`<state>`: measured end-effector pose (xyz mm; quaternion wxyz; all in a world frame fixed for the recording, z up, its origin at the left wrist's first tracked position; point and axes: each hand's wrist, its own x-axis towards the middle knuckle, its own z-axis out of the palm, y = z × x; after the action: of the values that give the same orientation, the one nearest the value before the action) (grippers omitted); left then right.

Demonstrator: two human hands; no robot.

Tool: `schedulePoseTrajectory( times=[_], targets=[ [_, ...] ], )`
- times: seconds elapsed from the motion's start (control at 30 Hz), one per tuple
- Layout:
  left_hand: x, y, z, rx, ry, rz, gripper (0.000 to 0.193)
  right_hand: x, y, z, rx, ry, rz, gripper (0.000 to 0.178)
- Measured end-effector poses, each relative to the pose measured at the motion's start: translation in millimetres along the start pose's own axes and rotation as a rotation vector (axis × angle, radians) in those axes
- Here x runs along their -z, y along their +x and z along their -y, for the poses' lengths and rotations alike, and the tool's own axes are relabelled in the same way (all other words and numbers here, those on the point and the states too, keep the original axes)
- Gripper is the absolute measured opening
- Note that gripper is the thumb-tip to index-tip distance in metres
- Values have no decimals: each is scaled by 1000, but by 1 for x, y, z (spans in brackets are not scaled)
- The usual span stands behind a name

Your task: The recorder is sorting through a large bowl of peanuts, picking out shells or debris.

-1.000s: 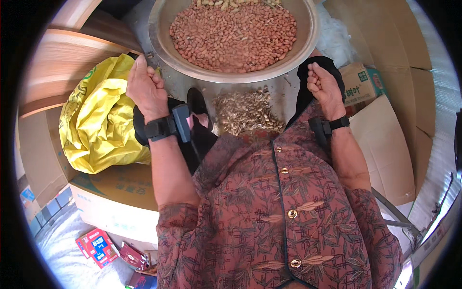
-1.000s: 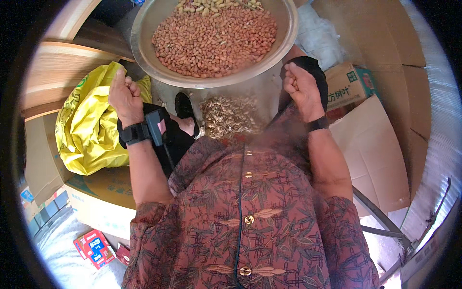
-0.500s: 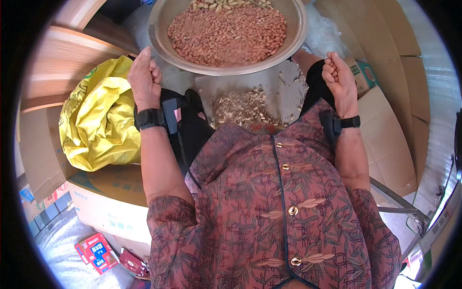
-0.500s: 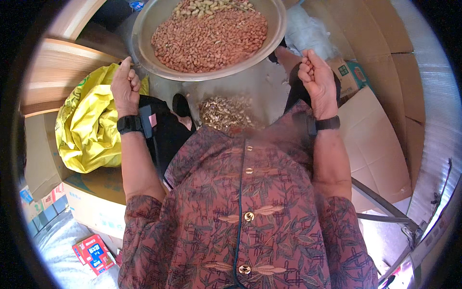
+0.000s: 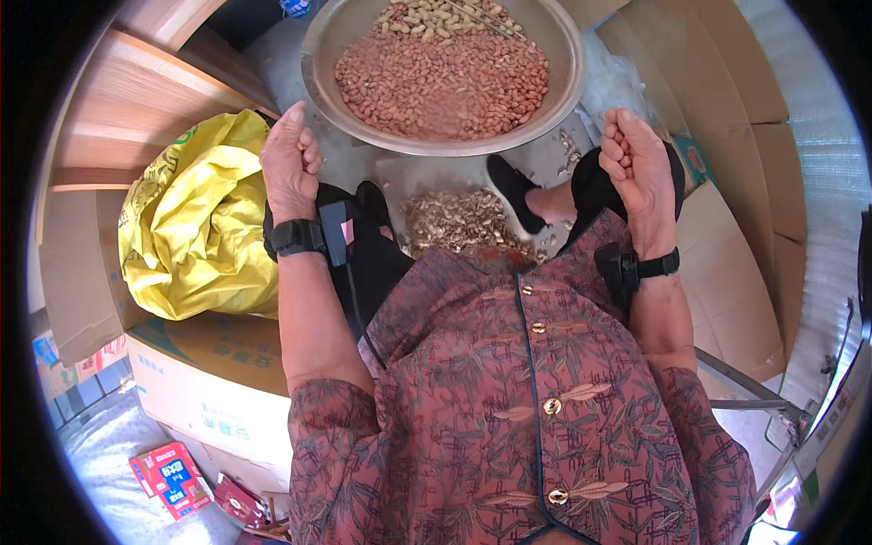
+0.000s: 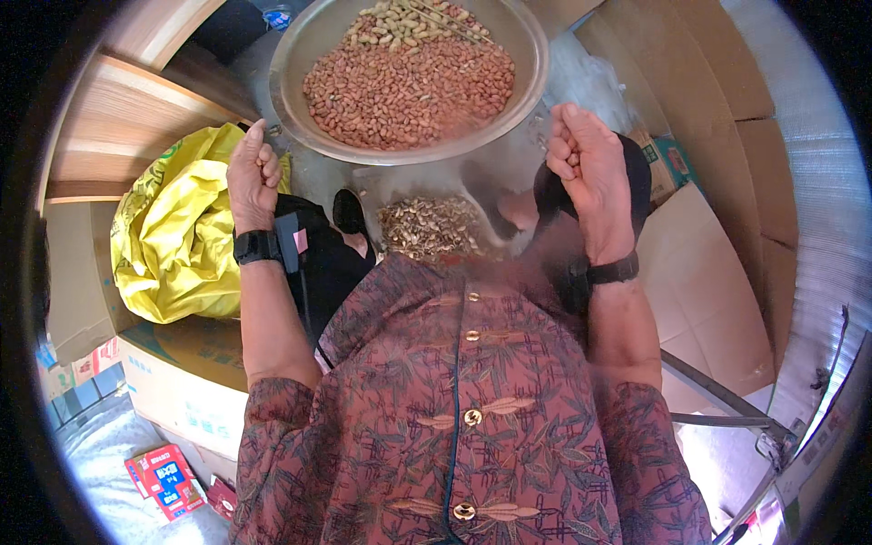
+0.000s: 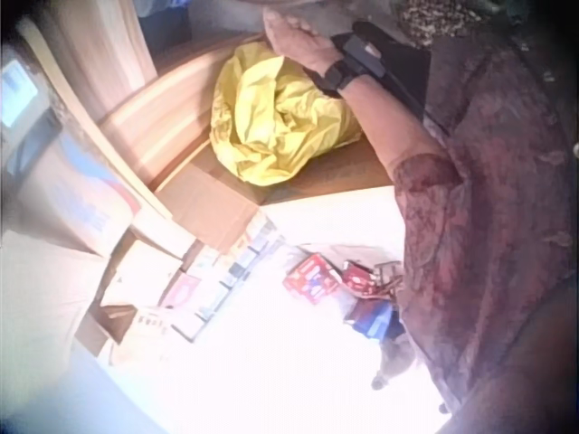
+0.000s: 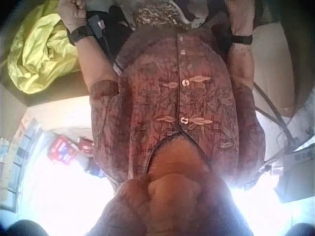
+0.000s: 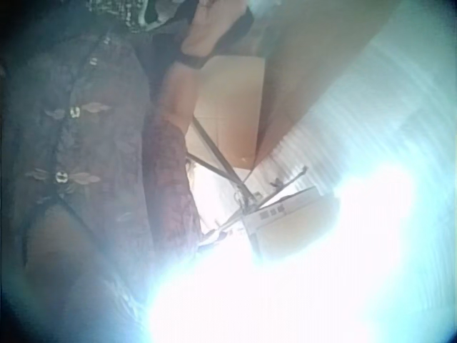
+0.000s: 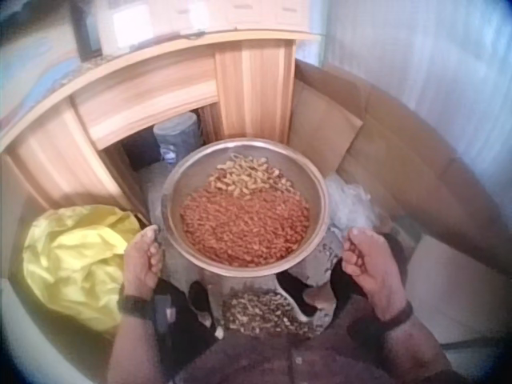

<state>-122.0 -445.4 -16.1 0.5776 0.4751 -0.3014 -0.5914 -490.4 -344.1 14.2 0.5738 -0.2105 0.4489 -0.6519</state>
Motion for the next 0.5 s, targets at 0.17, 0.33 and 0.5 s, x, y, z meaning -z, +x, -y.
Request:
schedulePoseTrajectory(
  times=[0.17,0.33,0.5],
  targets=[
    [2,-4,-2,14,-57,63,26,8,4,25,94,71,39,18],
    [-13,-10,-4,-2,-35,116,26,40,13,40,74,240,-29,17],
    [-38,-25,-13,25,7,123,25,56,12,40,112,272,-76,16]
  ],
)
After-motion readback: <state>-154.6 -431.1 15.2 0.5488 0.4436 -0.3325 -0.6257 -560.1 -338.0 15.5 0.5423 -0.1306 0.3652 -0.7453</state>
